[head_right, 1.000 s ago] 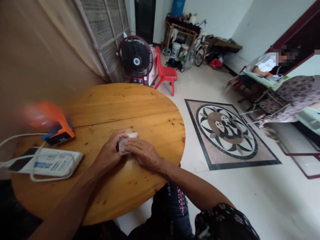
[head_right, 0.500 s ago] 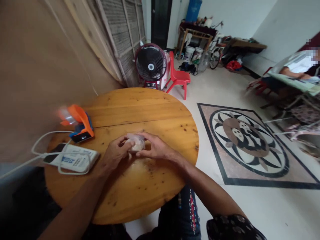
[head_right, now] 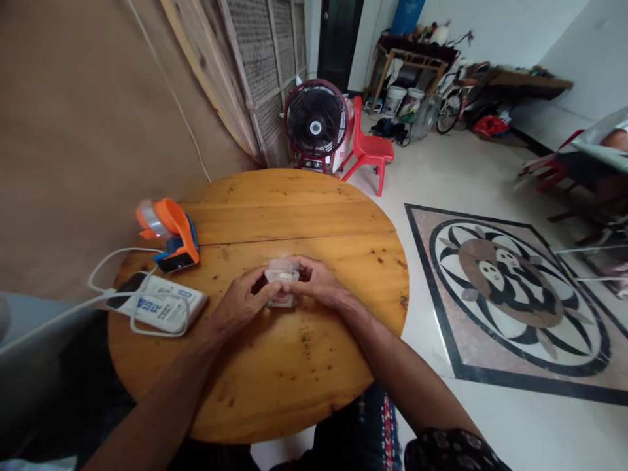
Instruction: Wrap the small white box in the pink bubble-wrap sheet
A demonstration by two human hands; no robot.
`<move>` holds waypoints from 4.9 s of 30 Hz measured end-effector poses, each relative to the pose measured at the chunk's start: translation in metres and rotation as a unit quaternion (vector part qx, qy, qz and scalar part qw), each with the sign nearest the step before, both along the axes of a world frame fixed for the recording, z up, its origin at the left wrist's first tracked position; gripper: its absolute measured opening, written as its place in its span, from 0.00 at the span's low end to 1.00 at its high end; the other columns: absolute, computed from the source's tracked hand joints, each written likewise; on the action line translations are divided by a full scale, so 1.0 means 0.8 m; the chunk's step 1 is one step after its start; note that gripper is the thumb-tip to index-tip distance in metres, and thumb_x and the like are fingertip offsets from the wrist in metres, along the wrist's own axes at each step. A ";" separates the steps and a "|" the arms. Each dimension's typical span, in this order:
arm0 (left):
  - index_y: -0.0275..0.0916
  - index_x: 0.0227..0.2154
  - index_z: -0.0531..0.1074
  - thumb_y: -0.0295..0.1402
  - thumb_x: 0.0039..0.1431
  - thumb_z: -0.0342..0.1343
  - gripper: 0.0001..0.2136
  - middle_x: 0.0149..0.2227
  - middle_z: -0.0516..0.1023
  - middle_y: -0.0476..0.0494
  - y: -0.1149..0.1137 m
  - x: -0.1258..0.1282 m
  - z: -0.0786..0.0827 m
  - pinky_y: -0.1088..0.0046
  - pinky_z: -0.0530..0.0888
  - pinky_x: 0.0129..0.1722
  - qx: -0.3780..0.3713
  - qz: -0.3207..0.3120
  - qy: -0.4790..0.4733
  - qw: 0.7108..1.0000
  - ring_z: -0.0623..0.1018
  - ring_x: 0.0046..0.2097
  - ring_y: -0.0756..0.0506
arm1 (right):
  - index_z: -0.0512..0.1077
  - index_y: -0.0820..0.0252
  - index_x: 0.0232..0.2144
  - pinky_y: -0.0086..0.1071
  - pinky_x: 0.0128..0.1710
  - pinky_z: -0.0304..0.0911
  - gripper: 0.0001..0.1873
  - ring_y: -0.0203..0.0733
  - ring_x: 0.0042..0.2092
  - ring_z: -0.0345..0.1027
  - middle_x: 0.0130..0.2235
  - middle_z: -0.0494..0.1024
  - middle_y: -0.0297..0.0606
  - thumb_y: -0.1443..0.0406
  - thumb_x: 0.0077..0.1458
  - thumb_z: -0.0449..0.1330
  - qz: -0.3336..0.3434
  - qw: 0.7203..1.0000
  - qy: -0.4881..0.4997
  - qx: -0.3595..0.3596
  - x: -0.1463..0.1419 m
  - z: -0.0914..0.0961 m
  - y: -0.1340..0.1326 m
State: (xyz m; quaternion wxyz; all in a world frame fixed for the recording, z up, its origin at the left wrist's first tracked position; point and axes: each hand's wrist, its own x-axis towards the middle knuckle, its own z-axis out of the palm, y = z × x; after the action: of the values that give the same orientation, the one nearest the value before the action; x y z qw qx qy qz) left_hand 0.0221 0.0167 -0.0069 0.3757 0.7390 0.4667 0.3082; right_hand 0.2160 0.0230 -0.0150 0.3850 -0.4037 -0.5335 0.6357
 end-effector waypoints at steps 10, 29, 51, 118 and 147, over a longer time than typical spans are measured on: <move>0.34 0.43 0.73 0.41 0.55 0.58 0.17 0.40 0.78 0.42 0.000 0.005 -0.012 0.71 0.73 0.41 -0.192 -0.005 -0.252 0.949 0.77 0.40 0.45 | 0.75 0.58 0.40 0.37 0.46 0.67 0.23 0.39 0.40 0.73 0.39 0.78 0.35 0.57 0.41 0.71 -0.054 0.999 -0.003 0.006 -0.006 -0.008 -0.005; 0.35 0.53 0.70 0.38 0.52 0.63 0.25 0.52 0.76 0.38 -0.001 0.004 -0.013 0.64 0.70 0.51 -0.267 -0.044 -0.315 0.910 0.76 0.51 0.40 | 0.60 0.54 0.60 0.38 0.51 0.67 0.42 0.42 0.48 0.72 0.49 0.76 0.40 0.59 0.43 0.70 -0.025 0.999 -0.010 0.042 0.002 -0.016 -0.007; 0.39 0.54 0.71 0.39 0.51 0.63 0.26 0.48 0.79 0.42 -0.005 0.004 -0.006 0.66 0.73 0.47 -0.254 -0.048 -0.274 0.926 0.78 0.48 0.41 | 0.72 0.55 0.47 0.42 0.50 0.66 0.21 0.44 0.47 0.72 0.46 0.78 0.40 0.55 0.51 0.64 -0.067 0.979 -0.115 0.157 0.000 0.012 -0.019; 0.40 0.47 0.76 0.38 0.51 0.63 0.19 0.42 0.81 0.45 0.013 -0.005 -0.020 0.67 0.71 0.49 -0.279 -0.036 -0.321 0.904 0.78 0.43 0.45 | 0.74 0.55 0.46 0.42 0.45 0.63 0.14 0.46 0.47 0.70 0.46 0.79 0.41 0.67 0.58 0.58 -0.069 0.760 -0.354 0.542 0.003 0.000 -0.018; 0.38 0.55 0.64 0.39 0.54 0.61 0.27 0.54 0.72 0.36 0.013 -0.003 -0.018 0.59 0.66 0.56 -0.205 0.001 -0.348 0.915 0.71 0.56 0.39 | 0.63 0.57 0.57 0.46 0.52 0.66 0.32 0.49 0.51 0.70 0.53 0.73 0.46 0.58 0.50 0.64 -0.137 0.913 -0.274 0.269 0.009 -0.005 -0.014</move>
State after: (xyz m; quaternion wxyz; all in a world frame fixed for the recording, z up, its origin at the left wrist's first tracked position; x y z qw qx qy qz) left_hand 0.0198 0.0268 -0.0215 0.6577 0.4909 0.3600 0.4438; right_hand 0.2232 0.0117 -0.0188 0.4012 -0.5119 -0.7087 0.2735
